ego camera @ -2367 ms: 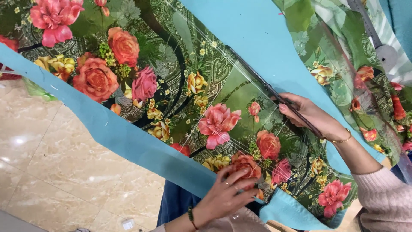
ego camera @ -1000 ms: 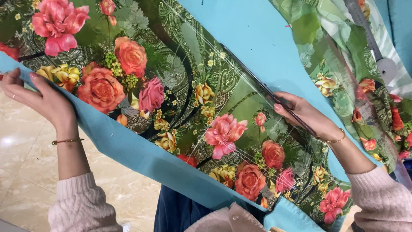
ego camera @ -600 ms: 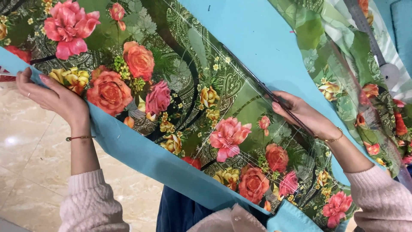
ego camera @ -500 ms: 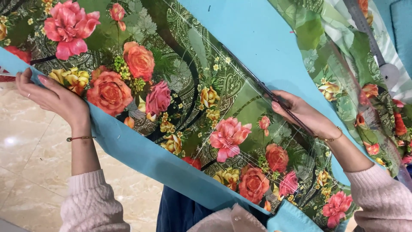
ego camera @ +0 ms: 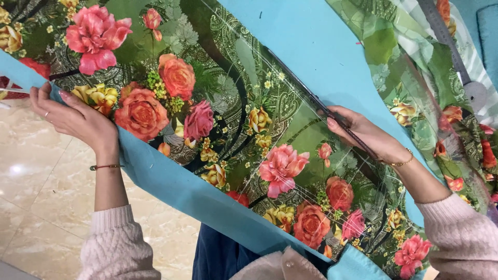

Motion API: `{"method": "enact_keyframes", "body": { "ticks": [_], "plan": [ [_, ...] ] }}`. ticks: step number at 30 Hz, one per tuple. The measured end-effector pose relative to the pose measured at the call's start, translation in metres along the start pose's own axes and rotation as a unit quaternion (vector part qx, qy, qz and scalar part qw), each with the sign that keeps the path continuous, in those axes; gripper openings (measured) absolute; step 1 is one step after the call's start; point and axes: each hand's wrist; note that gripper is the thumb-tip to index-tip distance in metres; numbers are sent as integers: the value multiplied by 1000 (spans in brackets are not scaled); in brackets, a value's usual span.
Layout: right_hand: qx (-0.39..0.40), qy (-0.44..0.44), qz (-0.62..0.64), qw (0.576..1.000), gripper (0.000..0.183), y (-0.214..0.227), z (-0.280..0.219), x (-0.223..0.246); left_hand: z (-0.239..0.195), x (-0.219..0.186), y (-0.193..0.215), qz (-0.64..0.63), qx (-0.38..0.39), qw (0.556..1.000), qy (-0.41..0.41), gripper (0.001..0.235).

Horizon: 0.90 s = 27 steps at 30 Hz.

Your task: Cutting out garment pieces from a floral patterned fabric using scissors and following a pattern.

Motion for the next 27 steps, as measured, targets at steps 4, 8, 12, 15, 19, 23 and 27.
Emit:
{"method": "enact_keyframes", "body": {
  "ticks": [4,8,12,15,19,23,27],
  "plan": [
    [7,49,-1,999,48,-1,1,4,-1,1,1,-6,15,1000,2,42],
    [-10,-13,-7,1000,70,-1,3,5,-2,0,1,-2,17,1000,11,41],
    [16,7,22,1000,64,1,10,-4,-2,3,0,1,14,1000,11,42],
    [8,3,14,1000,57,1,5,7,2,-3,0,-8,14,1000,8,45],
    [6,0,-5,1000,58,-3,4,22,1,2,-3,-1,0,1000,21,50],
    [-5,4,-33,999,64,-5,14,20,-1,6,-4,-3,2,1000,27,49],
    [-2,18,-28,999,61,-6,15,22,0,1,-2,-16,7,1000,15,48]
  ]
}}
Point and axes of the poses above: each hand's wrist, its own z-axis towards the middle knuckle, its own y-axis out of the back of the hand, x = y × z, and after that the axes turned 15 degrees about -x, right-handed
